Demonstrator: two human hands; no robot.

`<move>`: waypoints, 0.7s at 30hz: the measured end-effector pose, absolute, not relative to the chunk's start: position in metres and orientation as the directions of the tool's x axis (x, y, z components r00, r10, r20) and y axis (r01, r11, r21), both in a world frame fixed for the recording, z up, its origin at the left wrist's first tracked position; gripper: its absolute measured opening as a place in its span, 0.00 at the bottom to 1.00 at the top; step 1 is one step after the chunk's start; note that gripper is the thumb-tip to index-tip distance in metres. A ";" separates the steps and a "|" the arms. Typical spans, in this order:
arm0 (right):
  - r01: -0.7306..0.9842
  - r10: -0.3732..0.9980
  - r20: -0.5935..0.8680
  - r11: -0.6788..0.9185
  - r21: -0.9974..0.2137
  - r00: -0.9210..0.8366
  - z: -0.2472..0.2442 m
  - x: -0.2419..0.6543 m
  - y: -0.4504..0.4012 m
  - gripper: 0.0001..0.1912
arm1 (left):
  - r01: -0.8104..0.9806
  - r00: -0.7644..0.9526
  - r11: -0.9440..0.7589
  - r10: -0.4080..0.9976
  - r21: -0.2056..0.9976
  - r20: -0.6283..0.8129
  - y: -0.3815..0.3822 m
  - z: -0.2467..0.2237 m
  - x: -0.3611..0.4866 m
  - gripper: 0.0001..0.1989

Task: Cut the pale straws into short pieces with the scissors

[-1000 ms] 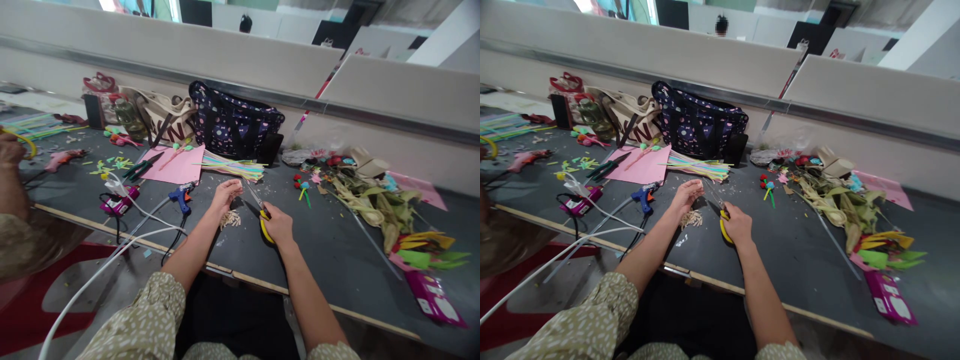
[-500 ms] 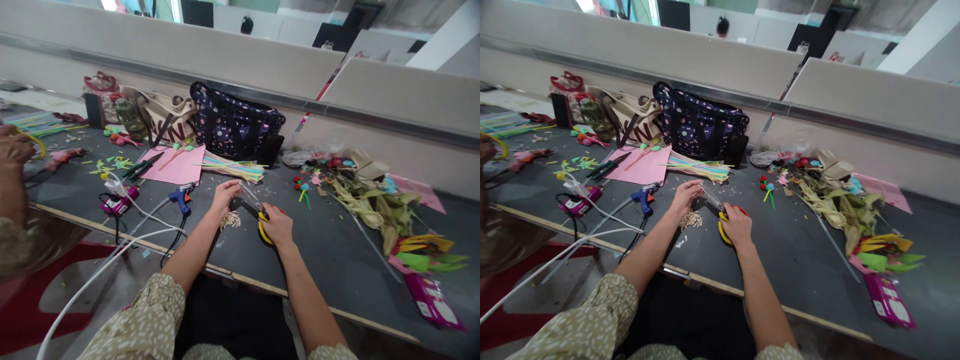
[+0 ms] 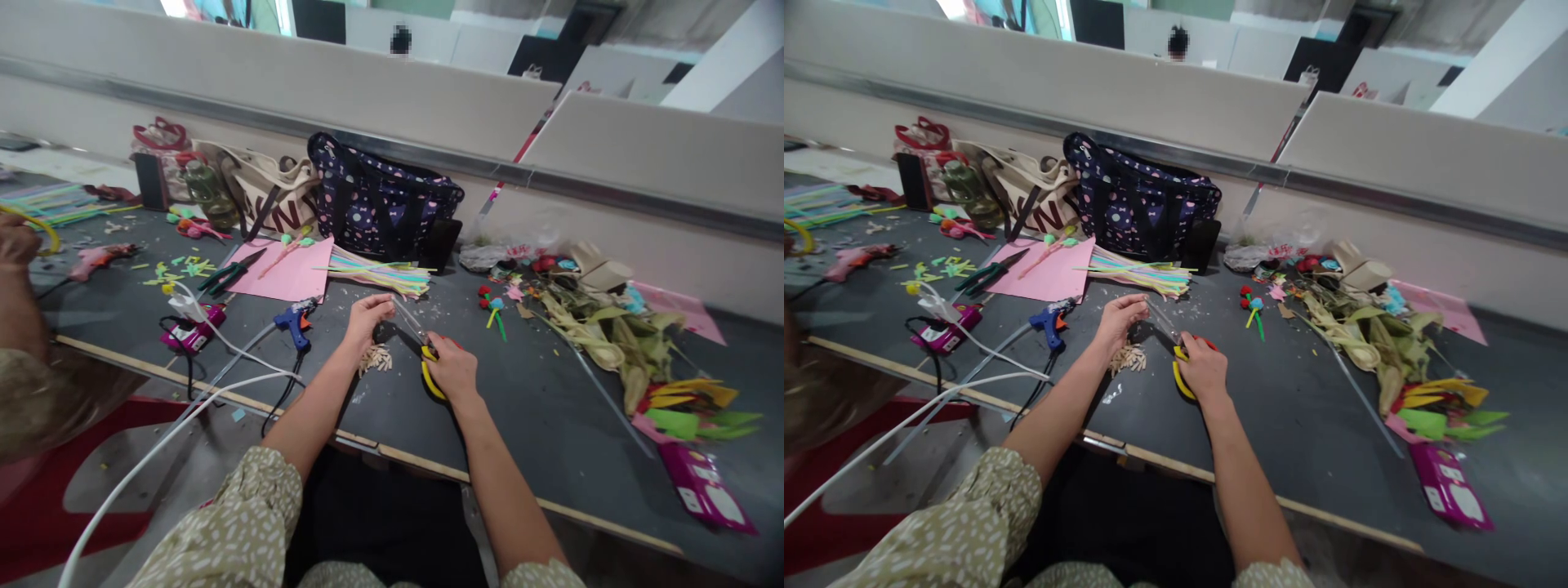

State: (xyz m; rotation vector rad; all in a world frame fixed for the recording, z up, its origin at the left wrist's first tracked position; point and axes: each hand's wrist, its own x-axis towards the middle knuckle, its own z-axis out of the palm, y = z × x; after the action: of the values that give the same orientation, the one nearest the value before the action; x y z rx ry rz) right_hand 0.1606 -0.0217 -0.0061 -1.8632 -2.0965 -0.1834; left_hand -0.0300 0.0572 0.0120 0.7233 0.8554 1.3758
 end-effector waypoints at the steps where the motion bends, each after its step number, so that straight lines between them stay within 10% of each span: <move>1: 0.983 0.942 0.322 0.138 -0.125 -0.091 -0.006 0.160 -0.022 0.17 | -0.521 -0.002 0.077 0.996 0.850 -0.091 0.057 0.012 -0.030 0.17; 21: 0.943 0.952 0.297 0.166 -0.287 -0.077 -0.007 0.162 -0.020 0.12 | -0.519 0.094 0.138 0.990 0.843 -0.104 0.057 0.011 -0.032 0.17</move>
State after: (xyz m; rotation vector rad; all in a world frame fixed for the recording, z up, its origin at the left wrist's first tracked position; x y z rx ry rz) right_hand 0.1624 -0.0200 -0.0074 -1.7945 -2.0394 0.0280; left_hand -0.0322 0.0569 0.0105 0.7397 0.8124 1.2856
